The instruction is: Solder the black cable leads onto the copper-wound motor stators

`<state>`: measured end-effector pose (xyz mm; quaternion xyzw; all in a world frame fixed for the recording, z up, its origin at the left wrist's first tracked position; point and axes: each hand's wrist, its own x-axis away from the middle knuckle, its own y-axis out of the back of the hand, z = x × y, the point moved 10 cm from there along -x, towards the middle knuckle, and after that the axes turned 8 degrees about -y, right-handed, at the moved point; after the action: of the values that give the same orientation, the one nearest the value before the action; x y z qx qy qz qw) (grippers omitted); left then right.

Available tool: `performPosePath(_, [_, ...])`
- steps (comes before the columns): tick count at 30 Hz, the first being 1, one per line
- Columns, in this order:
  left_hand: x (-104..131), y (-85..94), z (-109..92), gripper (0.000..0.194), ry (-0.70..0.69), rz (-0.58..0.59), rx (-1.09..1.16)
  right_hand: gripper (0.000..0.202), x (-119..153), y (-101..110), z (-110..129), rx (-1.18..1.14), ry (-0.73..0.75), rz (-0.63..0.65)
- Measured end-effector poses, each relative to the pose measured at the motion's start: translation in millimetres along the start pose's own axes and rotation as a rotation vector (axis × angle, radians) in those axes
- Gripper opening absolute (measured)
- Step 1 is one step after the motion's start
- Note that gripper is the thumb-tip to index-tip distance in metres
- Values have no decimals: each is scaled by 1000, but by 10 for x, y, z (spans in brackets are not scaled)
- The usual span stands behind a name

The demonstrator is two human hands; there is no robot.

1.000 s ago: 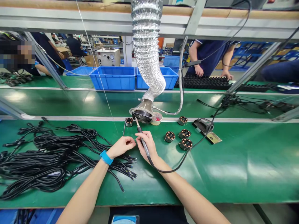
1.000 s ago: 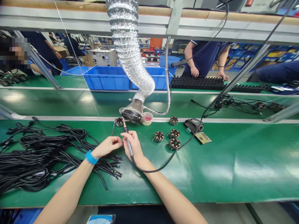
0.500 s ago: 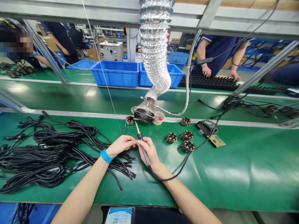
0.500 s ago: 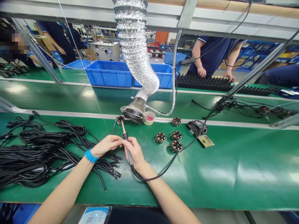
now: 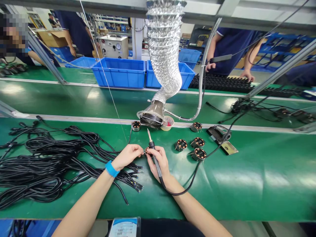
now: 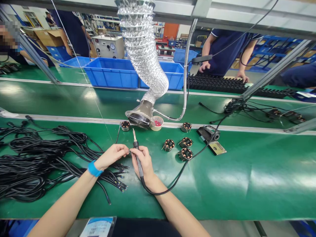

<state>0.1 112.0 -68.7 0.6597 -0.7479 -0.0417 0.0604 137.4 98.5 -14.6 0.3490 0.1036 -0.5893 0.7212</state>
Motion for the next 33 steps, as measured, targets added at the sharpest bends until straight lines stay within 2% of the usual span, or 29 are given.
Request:
performPosePath(6, [2,-11,11,15,7,4,4,32,-22,56,-92,-86,-181,-94])
performPosePath(11, [16,-22,-16,16,8,20,-11,32,2,28,-89,-93,-216,-89])
performPosePath(17, [42,-43,-22,21,76,48,-38,33,1,125,-31,-21,-182,-104])
performPosePath(20, [55,-60,-2,24,113,57,-31,32,24,262,40,-14,-153,-129])
performPosePath(26, [64,-93,8,25,138,77,-35,19,187,579,289,71,15,-241])
performPosePath(29, [70,-103,17,26,156,81,-31,18,233,618,338,57,61,-245])
performPosePath(33, [70,-111,32,26,158,87,-28,18,226,568,345,25,75,-196])
